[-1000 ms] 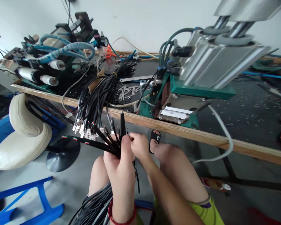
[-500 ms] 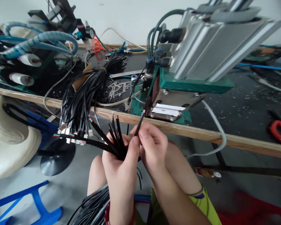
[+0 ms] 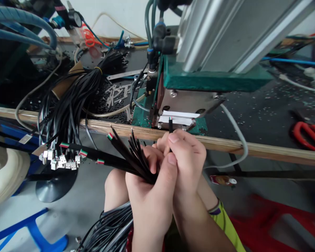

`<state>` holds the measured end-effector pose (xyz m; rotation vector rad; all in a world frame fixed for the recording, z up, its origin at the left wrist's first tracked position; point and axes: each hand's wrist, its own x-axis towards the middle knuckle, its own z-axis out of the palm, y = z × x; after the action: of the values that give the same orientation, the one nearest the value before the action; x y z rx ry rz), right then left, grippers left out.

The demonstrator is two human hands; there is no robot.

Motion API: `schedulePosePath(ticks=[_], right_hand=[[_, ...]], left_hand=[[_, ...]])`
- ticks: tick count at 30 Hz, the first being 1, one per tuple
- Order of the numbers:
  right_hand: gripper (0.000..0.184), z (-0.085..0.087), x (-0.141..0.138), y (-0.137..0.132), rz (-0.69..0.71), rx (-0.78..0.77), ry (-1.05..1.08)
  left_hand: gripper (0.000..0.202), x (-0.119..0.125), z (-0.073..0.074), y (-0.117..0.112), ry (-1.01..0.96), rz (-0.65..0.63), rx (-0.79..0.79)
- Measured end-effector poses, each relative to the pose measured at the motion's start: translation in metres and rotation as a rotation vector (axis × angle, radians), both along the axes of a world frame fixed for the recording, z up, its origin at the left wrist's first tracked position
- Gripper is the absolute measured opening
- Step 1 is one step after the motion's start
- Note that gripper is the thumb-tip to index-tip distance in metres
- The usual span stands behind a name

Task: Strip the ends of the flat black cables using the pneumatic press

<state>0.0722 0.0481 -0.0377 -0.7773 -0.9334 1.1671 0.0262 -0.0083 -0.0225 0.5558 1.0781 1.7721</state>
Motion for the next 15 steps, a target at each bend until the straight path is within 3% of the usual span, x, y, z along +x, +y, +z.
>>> schedulePosePath(ticks=[15], right_hand=[[0.048, 0.0029, 0.0081, 0.0057, -0.052, -0.076, -0.095]], left_hand=[[0.053, 0.0055, -0.0004, 0.0103, -0.014, -0.008, -0.069]])
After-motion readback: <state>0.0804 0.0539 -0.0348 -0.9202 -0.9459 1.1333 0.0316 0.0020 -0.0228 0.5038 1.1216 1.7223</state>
